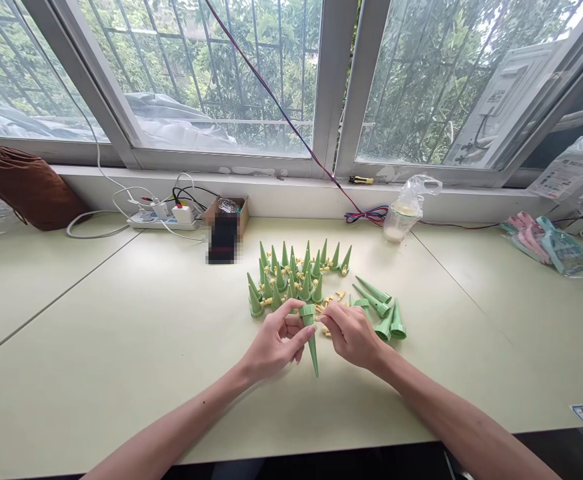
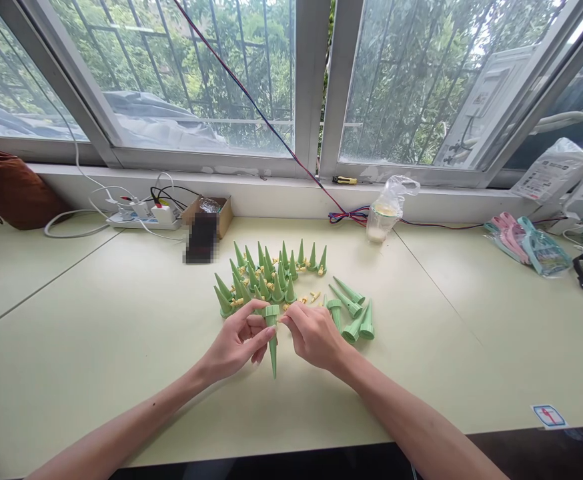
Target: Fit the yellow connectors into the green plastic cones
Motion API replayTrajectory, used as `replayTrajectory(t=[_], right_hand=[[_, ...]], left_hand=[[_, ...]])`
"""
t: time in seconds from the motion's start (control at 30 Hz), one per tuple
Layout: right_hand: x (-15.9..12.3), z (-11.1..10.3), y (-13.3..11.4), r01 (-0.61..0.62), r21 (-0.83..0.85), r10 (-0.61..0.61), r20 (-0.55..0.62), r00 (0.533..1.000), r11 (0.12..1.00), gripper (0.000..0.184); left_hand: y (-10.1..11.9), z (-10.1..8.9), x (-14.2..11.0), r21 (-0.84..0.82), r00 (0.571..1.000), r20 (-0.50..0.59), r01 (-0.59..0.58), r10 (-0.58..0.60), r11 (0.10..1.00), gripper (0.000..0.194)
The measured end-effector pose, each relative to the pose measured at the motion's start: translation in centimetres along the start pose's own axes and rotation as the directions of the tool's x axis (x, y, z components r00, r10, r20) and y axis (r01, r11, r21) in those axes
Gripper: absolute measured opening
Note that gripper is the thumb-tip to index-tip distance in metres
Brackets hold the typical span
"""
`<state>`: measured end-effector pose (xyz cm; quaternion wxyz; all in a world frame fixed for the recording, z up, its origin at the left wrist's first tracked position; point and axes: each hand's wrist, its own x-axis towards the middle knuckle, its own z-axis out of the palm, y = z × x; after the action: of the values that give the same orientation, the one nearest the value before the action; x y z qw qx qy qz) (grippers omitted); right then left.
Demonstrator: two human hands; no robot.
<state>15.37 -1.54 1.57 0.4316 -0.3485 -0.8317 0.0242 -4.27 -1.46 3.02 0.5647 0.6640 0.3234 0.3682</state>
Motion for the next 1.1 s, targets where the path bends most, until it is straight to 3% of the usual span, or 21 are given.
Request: replayTrajectory(t=[0.17,0.37,0.5,0.67,0.73,0.87,1.1], right_hand=[[-0.3,0.3,0.1,-0.059,0.062,0.058,0.022,0.998,0.996,0.026],[-0.1,0.4,-0.1,-0.093,0.105,0.091,0.024,0.996,0.99,0.029],[0.1,0.2,-0.5,-0.104,0.122,0.103,0.014,0.995,0.987,0.031],[0.2,0.1,-0.7,-0.12,0.14,0.117,0.027,0.993,0.983,0.032],[0.2,0.0,-0.7,-0.125,0.148,0.12,0.04,0.992,0.981,0.032],[0.3,0.0,-0.7,-0.134,0.155,0.127,0.056,0.99,0.979,0.033],[0.1,0.3,-0.4,-0.182,0.141,0.177,0.05,0.983,0.973,0.036]], left_hand=[[-0.5,0.2,-0.1,0.194,0.983,-0.008,-0.177,0.182,0.965,0.023],[-1.4,0.1,-0.2,0.435,0.911,0.026,-0.38,0.411,0.816,0.023],[-1.8,-0.1,-0.2,0.544,0.855,0.06,-0.46,0.515,0.702,0.022],[-2.3,-0.3,-0.3,0.619,0.814,0.114,-0.507,0.569,0.601,0.018],[-2.3,-0.4,-0.4,0.635,0.833,0.131,-0.487,0.537,0.6,0.015],[-2.2,-0.6,-0.5,0.601,0.9,0.115,-0.4,0.421,0.692,0.013],[-1.4,-0.1,-0.4,0.51,0.936,0.024,-0.315,0.352,0.8,0.01]])
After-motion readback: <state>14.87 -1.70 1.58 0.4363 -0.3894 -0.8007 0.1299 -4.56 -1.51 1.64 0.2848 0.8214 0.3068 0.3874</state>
